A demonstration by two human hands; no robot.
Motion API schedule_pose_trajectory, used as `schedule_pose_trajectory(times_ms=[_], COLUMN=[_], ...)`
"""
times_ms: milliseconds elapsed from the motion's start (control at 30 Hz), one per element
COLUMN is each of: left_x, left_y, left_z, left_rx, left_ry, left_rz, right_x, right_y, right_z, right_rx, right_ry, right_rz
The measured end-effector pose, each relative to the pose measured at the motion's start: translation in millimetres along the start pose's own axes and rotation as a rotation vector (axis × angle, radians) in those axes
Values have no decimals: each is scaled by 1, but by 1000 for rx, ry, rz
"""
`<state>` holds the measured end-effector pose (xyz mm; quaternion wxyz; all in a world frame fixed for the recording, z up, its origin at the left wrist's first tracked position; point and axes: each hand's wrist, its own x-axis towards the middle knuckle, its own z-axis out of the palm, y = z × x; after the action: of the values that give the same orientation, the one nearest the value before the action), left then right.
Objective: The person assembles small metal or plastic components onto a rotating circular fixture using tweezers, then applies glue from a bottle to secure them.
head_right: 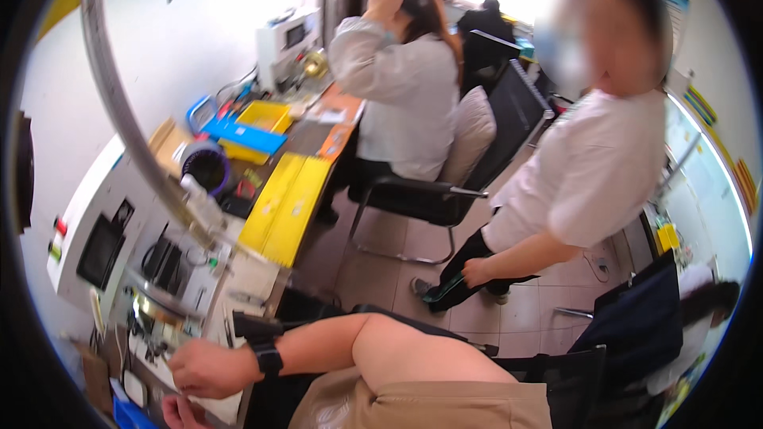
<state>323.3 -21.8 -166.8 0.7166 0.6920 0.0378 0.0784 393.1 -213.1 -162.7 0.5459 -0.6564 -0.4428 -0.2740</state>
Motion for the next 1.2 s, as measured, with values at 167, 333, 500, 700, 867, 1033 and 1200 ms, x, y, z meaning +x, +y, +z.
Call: schedule_pose_trajectory(times_ms=[167, 333, 500, 700, 867, 1033, 1200], left_x=[4, 2, 1, -5, -4, -3, -2], left_y=[-14, -16, -18, -8, -14, -18, -24], left_z=[2, 9, 3, 6, 6, 8, 8], left_rx=[9, 85, 96, 190, 192, 199, 181], left_ry=[-104, -97, -106, -95, -93, -110, -105], left_rz=[88, 111, 99, 75, 83, 104, 70], right_x=[-8, -10, -14, -20, -24, -26, -29], right_y=[-7, -11, -9, -7, -7, -6, -2], right_z=[-3, -11, -10, -6, -8, -9, -10], right_rx=[-40, -4, -41, -66, -70, -77, -70], right_ry=[-53, -57, -87, -92, -93, -88, -96], right_rz=[52, 86, 113, 114, 124, 135, 148])
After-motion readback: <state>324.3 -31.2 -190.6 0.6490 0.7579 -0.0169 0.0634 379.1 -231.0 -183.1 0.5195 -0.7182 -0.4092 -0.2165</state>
